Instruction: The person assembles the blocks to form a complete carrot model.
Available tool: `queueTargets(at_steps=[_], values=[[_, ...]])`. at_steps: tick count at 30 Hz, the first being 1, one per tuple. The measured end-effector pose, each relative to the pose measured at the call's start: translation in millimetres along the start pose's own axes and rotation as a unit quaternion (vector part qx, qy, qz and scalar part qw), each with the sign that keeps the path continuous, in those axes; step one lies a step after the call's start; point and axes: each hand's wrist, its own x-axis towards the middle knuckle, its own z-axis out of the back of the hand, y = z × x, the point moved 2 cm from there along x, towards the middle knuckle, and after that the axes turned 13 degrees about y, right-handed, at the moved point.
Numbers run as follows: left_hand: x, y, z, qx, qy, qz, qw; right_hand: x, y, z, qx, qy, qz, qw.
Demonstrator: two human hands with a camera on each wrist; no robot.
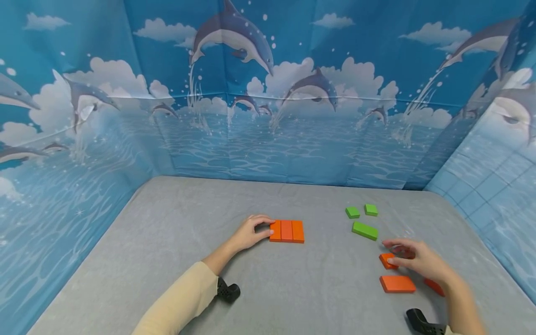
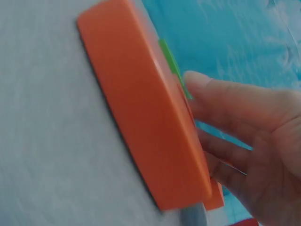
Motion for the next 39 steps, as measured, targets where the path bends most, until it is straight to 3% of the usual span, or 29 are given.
queueTargets(at_steps=[6,14,18,24,29,39], values=[[0.4,0.9,-0.3,0.002,-0.001,0.000,1.0000,-4.9,-7.3,-0.2,0.029,0.057,-0.027,0.998],[0.6,1.0,0.3,-0.002,-0.003,0.002,1.0000,-4.5,-9.5,1.1,0.013,0.061,-0.060,0.996],[0.7,1.0,0.5,-0.004,-0.002,0.001,1.0000,-3.3,-8.5,1.0,0.012,0.055,-0.058,0.997],[1.1,2.0,0.2,-0.005,-0.001,-0.001,1.0000,8.5,19.5,-2.8,-0.014,0.006,0.019,1.000],[0.9,1.6,0.0,-0.001,-0.003,-0.003,1.0000,29.7,61.9,-15.6,-0.029,-0.040,0.111,0.993],[0.7,1.6,0.1,0.006,-0.007,-0.005,0.9999,89.2,122.9,-66.0,-0.055,-0.031,0.179,0.982]])
